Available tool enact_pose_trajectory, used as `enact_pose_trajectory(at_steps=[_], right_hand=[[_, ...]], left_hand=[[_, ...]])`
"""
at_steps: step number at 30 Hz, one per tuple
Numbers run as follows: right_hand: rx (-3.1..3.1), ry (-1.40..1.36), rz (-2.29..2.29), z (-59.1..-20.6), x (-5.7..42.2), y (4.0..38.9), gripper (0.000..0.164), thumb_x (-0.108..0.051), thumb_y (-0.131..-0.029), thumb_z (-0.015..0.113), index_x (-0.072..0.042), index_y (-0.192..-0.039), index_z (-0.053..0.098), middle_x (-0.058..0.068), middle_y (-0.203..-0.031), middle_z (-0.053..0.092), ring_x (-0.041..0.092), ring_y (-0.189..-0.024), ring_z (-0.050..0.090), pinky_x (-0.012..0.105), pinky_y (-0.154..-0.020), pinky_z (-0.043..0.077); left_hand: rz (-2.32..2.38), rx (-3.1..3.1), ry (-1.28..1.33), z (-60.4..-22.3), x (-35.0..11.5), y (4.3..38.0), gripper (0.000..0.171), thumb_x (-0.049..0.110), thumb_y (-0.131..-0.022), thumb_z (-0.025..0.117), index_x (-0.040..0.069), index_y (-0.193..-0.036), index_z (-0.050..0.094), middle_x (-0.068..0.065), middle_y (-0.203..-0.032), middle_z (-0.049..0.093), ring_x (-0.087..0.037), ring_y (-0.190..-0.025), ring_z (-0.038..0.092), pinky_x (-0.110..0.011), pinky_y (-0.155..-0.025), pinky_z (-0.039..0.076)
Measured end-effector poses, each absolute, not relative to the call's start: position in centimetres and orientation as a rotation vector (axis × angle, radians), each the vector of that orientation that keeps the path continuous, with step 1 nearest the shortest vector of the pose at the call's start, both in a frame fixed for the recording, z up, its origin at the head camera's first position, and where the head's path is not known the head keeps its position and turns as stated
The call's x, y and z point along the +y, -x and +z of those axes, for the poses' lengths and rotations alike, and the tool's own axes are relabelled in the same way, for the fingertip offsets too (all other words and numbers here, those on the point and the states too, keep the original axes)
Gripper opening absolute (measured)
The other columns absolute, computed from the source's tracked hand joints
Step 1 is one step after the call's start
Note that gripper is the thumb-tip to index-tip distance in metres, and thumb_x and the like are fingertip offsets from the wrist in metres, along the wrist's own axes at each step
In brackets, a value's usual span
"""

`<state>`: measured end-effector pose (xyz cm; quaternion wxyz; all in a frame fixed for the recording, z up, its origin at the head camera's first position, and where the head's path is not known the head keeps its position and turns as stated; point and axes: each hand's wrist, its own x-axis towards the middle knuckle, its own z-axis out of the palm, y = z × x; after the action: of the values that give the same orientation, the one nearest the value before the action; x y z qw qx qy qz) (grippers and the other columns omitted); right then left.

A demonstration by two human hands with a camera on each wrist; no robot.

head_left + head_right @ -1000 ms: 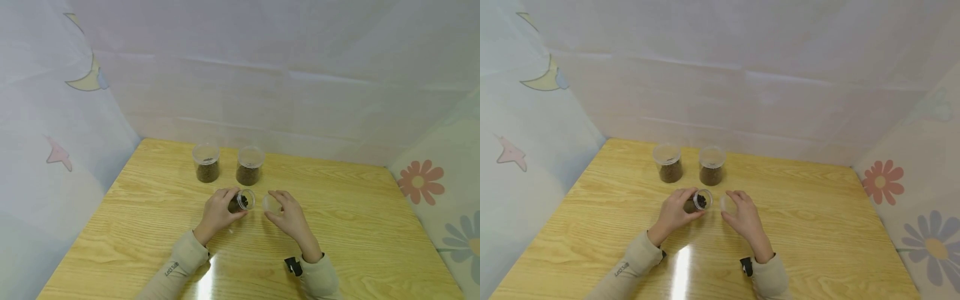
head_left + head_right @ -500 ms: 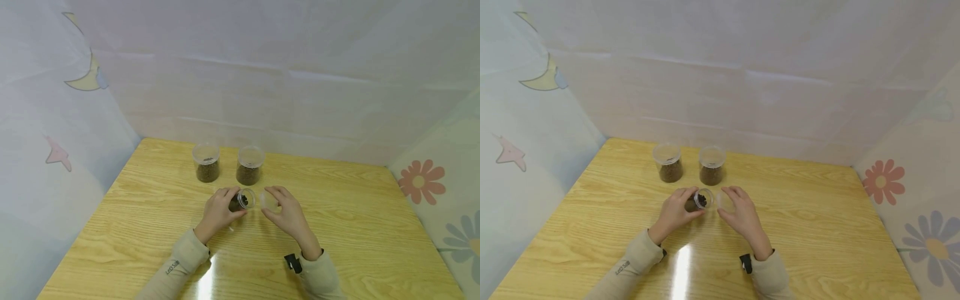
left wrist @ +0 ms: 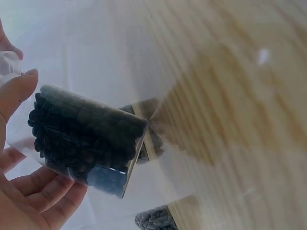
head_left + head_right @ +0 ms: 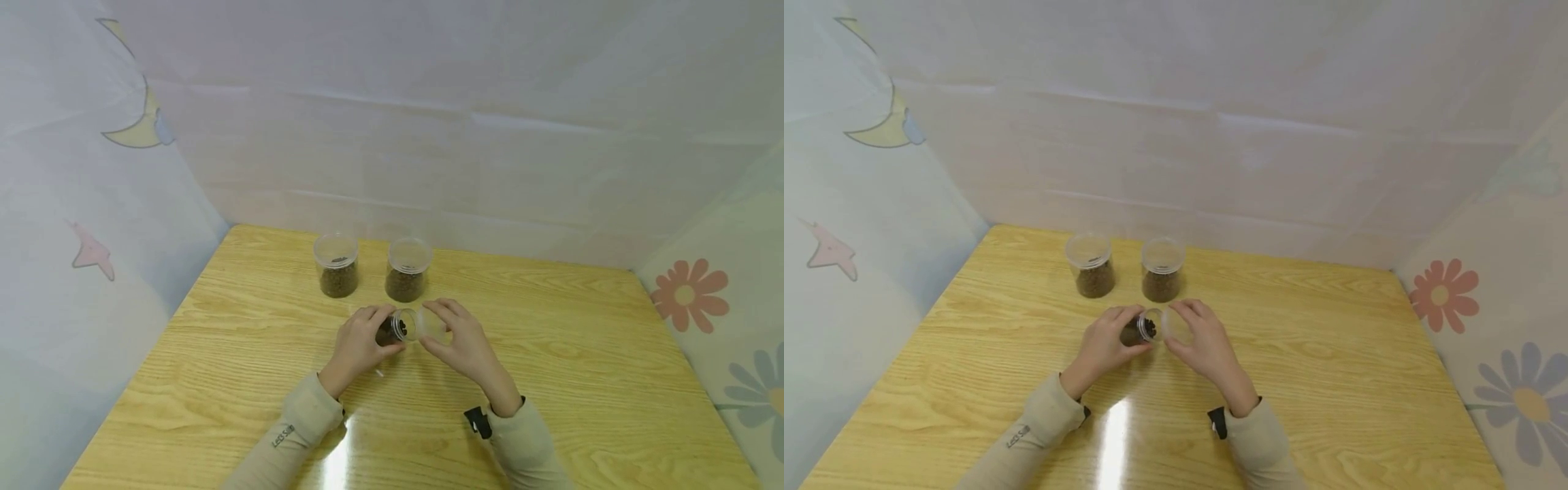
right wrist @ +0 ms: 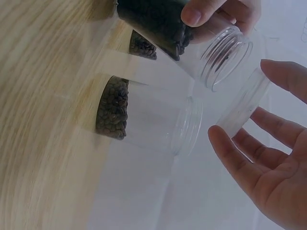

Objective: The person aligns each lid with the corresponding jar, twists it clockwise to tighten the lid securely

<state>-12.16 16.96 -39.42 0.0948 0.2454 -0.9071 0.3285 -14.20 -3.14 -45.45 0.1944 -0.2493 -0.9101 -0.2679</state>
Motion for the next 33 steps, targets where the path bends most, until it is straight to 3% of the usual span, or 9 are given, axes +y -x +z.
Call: enact_pose_trajectory(at_steps=[16, 33], right_hand=[[-2.669, -0.838, 1.004, -39.9, 15.8, 12.7, 0.053, -0.011, -0.074, 0.075, 0.002, -0.121, 0.054, 0.018, -0.119, 0.053, 0.03, -0.099, 0.055, 0.039, -0.069, 0.052], [-2.662, -0.903, 1.003, -40.5, 15.3, 13.2, 0.053, -0.013, -0.074, 0.076, 0.001, -0.121, 0.054, 0.016, -0.115, 0.053, 0.032, -0.094, 0.056, 0.039, -0.067, 0.052]], left_hand=[[-0.711, -2.533, 0.715, -45.4, -3.1, 14.2, 0.065, 0.035, -0.06, 0.084, 0.01, -0.114, 0.058, -0.01, -0.1, 0.063, -0.026, -0.09, 0.061, -0.037, -0.072, 0.053], [-0.684, -2.527, 0.734, -45.5, -3.1, 14.2, 0.066, 0.038, -0.06, 0.083, 0.009, -0.114, 0.057, -0.011, -0.102, 0.063, -0.026, -0.091, 0.061, -0.036, -0.072, 0.053]])
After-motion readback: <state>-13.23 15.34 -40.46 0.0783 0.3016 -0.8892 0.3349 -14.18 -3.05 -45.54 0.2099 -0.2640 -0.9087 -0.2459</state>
